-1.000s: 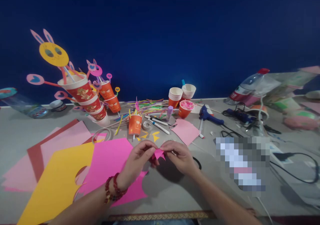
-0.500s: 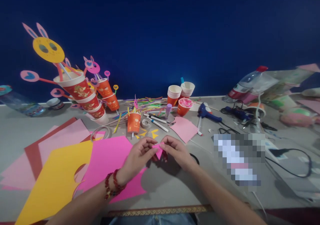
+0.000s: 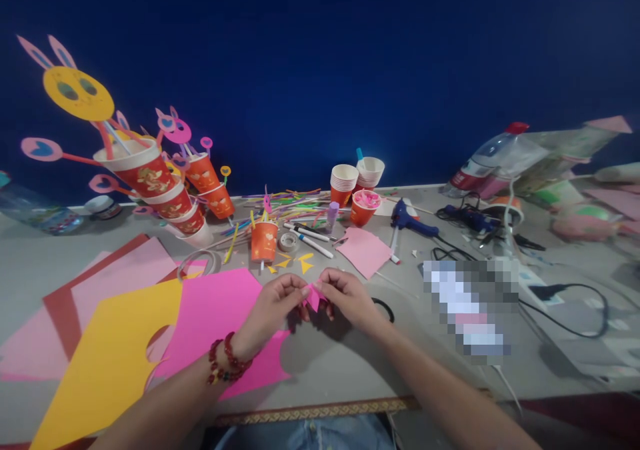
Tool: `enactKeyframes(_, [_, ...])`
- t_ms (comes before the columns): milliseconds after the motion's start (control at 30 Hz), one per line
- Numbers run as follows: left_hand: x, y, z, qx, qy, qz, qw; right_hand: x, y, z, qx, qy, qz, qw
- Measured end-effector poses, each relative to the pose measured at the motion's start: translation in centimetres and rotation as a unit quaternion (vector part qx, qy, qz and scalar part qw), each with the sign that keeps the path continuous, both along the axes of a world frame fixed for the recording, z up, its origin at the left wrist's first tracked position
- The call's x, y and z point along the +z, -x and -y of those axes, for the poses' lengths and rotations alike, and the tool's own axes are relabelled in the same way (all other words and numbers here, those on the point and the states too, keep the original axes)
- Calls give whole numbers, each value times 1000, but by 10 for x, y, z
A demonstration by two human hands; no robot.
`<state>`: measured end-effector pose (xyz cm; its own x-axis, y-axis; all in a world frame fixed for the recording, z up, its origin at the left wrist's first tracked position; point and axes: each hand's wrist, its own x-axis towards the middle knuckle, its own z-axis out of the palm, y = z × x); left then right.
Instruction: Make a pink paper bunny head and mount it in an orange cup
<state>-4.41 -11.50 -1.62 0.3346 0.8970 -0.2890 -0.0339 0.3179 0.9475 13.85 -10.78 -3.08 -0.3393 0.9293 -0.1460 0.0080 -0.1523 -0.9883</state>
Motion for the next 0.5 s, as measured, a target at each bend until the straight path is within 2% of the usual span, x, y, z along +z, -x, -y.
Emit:
enactKeyframes(300, [-6,1,0,-3,-4,-16,1000,-2,0,0,3,-30,18,999])
enactKeyframes(500, [-4,0,2,-11,1,2,1000,-4,1,1,26,-28,16,999])
